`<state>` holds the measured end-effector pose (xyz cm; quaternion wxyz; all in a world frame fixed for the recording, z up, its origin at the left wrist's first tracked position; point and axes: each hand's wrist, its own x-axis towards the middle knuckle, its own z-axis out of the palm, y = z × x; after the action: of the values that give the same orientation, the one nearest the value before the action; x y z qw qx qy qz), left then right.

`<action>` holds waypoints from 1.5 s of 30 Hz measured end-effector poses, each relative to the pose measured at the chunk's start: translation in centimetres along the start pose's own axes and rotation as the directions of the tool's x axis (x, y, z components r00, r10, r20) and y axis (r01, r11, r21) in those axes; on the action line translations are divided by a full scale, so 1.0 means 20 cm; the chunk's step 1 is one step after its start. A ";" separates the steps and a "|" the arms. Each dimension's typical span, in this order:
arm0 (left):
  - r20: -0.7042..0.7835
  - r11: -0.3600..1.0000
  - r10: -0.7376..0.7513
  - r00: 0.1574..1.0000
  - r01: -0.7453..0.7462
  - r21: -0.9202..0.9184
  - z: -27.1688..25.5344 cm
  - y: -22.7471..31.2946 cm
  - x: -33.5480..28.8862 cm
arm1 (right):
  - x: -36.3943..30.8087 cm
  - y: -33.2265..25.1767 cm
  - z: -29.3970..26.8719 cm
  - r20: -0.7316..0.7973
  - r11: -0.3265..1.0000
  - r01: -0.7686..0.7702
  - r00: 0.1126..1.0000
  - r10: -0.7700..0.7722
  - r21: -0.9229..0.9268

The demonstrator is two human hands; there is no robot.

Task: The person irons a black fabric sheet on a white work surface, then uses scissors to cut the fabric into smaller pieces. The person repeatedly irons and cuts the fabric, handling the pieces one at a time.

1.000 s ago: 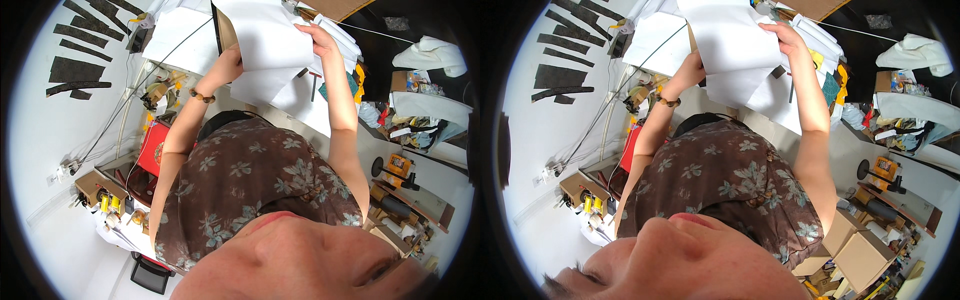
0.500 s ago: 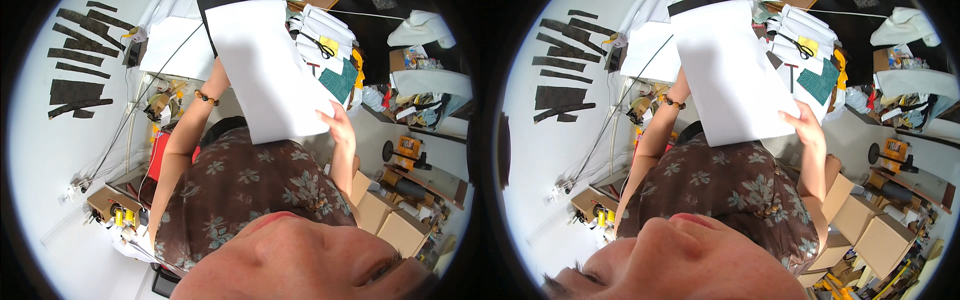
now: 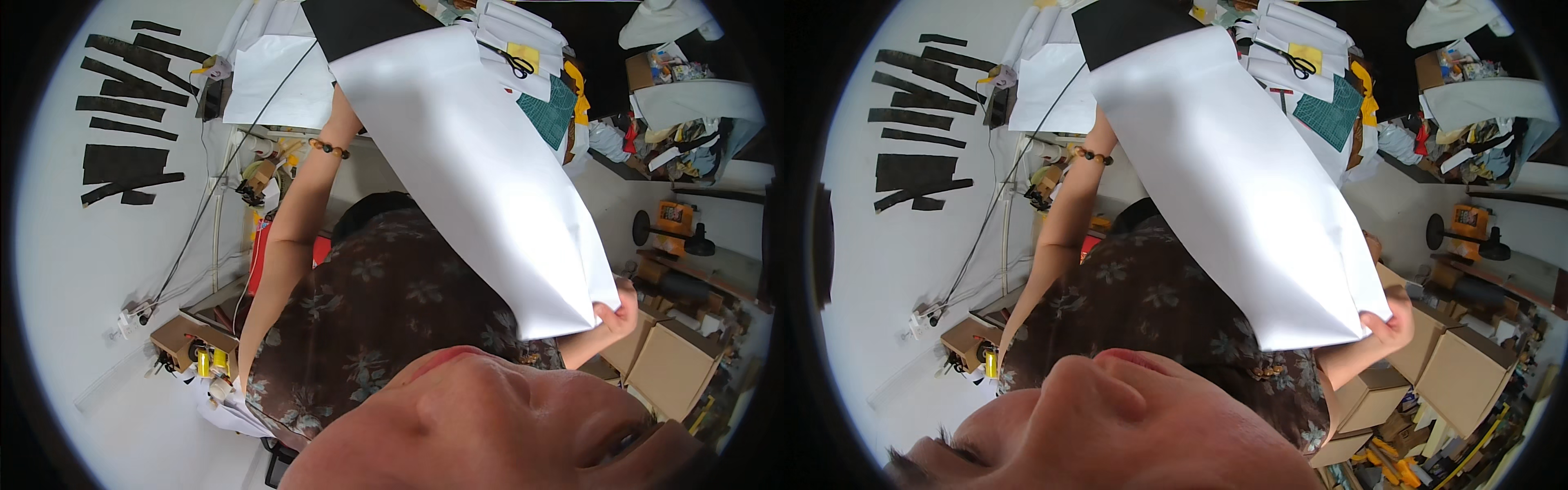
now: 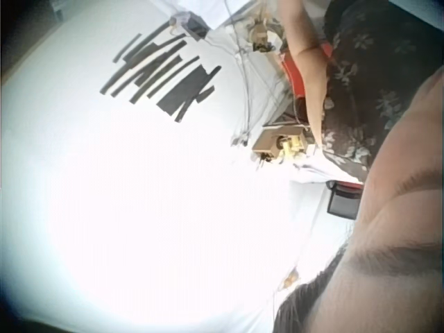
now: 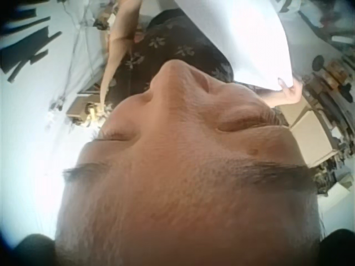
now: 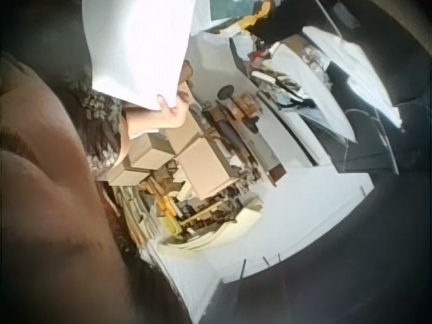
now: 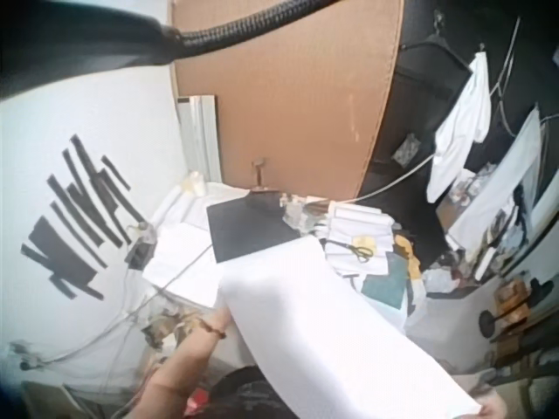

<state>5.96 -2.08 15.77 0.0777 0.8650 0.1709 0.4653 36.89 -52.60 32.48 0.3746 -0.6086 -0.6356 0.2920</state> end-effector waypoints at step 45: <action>0.690 -0.504 -0.655 0.308 0.503 -0.702 -0.15 0.23 -0.04 | 1.92 0.82 0.92 0.009 0.647 -0.378 0.868 0.497 0.662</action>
<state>4.08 -6.80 18.08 0.8542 0.2502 0.2976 0.3453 31.44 -11.47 13.51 0.5316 -0.6007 -0.2942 0.5197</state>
